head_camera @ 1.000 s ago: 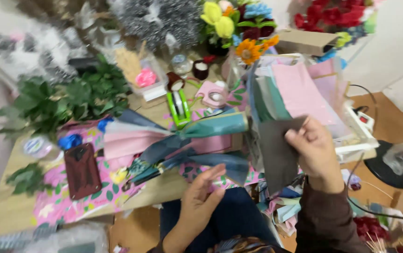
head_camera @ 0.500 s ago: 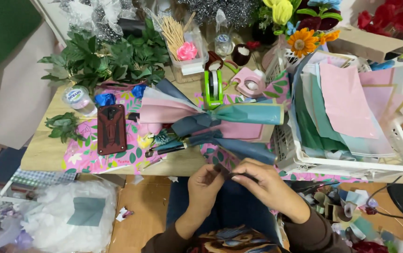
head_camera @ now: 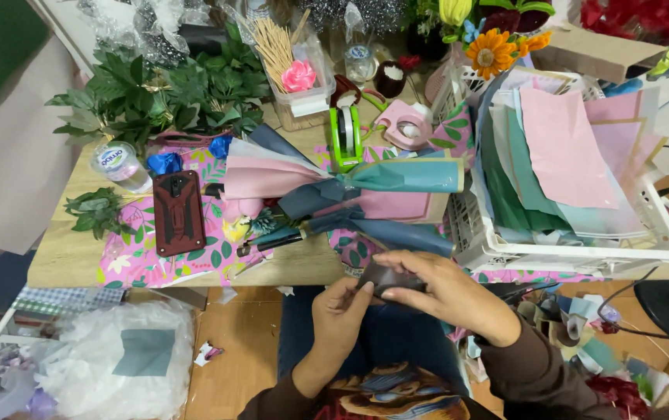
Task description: Assembling a flower bouquet by wrapping artificial flowers in decorative paper and securing with a stapler
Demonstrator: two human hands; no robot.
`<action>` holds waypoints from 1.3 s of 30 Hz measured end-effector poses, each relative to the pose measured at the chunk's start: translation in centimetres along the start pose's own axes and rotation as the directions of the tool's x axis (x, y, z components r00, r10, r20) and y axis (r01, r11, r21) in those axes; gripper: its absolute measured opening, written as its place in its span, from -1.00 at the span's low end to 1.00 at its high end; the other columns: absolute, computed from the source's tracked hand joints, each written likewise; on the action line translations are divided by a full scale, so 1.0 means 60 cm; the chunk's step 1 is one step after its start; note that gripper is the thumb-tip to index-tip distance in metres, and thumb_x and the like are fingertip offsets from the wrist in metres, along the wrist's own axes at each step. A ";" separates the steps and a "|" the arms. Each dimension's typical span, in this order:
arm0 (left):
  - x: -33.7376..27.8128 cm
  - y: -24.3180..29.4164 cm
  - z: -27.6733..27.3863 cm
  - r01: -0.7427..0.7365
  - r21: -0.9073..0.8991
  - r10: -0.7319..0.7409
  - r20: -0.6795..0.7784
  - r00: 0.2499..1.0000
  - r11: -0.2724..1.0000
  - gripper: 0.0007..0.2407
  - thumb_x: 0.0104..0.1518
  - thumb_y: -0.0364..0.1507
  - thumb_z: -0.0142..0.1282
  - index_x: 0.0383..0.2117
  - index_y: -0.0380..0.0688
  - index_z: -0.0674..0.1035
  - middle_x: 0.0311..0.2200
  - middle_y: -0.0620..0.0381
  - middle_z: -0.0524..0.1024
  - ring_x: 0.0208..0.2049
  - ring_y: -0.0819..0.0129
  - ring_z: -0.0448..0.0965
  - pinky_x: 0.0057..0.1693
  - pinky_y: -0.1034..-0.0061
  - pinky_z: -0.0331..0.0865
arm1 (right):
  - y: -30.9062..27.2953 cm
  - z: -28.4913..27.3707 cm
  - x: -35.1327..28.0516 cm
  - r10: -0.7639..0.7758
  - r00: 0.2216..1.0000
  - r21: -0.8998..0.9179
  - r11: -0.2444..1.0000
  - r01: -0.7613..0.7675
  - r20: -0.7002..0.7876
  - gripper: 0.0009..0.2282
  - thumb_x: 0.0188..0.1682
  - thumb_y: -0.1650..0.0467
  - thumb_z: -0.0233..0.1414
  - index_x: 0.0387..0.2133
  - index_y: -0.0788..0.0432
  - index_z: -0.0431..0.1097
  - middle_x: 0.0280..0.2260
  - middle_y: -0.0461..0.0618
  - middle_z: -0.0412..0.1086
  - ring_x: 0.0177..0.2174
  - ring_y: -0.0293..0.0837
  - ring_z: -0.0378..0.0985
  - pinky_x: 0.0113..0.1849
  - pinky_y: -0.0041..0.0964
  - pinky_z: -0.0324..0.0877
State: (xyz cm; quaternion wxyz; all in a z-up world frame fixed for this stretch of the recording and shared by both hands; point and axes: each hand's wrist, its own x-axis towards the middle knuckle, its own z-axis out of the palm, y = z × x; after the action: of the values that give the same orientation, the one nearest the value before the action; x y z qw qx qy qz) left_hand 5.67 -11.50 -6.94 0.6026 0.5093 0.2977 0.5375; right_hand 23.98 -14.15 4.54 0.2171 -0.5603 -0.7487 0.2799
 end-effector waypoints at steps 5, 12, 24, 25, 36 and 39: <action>0.019 -0.004 0.002 -0.013 0.014 0.013 -0.058 0.998 1.000 -0.86 0.20 -0.50 0.20 -0.54 -0.16 0.60 -0.58 0.29 0.50 -0.47 0.59 0.48 -0.24 0.62 0.40 | 0.003 -0.032 0.011 -0.171 0.981 -0.239 0.960 0.145 -0.093 -0.57 0.02 0.23 0.09 0.18 -0.01 0.30 -0.18 -0.03 0.42 -0.28 -0.07 0.40 -0.18 -0.21 0.21; 0.053 -0.014 0.019 0.016 -0.015 -0.018 -0.157 0.987 1.000 -0.93 0.15 -0.56 0.22 -0.46 -0.15 0.70 -0.62 0.11 0.66 -0.52 0.61 0.50 -0.31 0.63 0.44 | -0.016 0.001 0.043 -0.355 0.867 -0.426 0.885 0.190 -0.350 -0.74 0.05 0.27 0.11 -0.04 0.06 0.51 -0.21 -0.06 0.58 -0.14 -0.04 0.60 0.00 -0.08 0.31; 0.109 -0.050 0.003 0.074 -0.056 -0.083 -0.180 0.980 0.996 -0.88 0.20 -0.54 0.19 -0.49 -0.16 0.70 -0.59 0.21 0.63 -0.53 0.57 0.47 -0.32 0.67 0.37 | -0.014 -0.062 0.110 -0.298 0.924 -0.152 0.952 0.268 -0.241 -0.80 -0.11 0.45 0.27 -0.21 0.16 0.55 -0.28 0.05 0.60 -0.19 0.09 0.64 -0.10 0.01 0.44; 0.111 -0.032 0.010 0.068 -0.057 -0.077 -0.180 0.981 0.996 -0.88 0.20 -0.54 0.19 -0.49 -0.16 0.70 -0.59 0.21 0.63 -0.53 0.57 0.47 -0.32 0.67 0.37 | -0.028 -0.065 0.105 -0.303 0.922 -0.156 0.950 0.271 -0.241 -0.80 -0.11 0.45 0.27 -0.21 0.16 0.55 -0.28 0.05 0.60 -0.19 0.09 0.64 -0.10 0.01 0.44; 0.140 -0.056 0.015 0.108 -0.094 -0.123 -0.173 0.977 0.990 -0.87 0.15 -0.51 0.22 -0.54 -0.24 0.69 -0.63 0.09 0.47 -0.66 0.43 0.47 -0.39 0.57 0.43 | 0.081 0.043 0.102 -0.591 0.724 -0.641 0.718 0.270 -0.357 -0.96 -0.02 0.36 0.20 -0.36 0.00 0.60 -0.27 -0.15 0.60 -0.28 -0.14 0.62 -0.21 -0.25 0.41; 0.172 -0.032 0.006 0.050 -0.030 -0.053 -0.108 0.993 0.998 -0.87 0.17 -0.44 0.24 -0.45 -0.25 0.72 -0.66 0.06 0.45 -0.71 0.39 0.49 -0.46 0.56 0.42 | 0.074 0.033 0.122 -0.565 0.715 -0.623 0.747 0.232 -0.412 -0.96 -0.04 0.37 0.22 -0.35 -0.02 0.60 -0.28 -0.15 0.59 -0.31 -0.11 0.61 -0.26 -0.23 0.42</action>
State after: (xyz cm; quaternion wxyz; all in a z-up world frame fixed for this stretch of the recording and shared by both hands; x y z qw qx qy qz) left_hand 9.15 -1.61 -6.65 0.6060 0.4631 0.3356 0.5529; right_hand 23.86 -6.49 0.17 0.3277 -0.4713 -0.7994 -0.1772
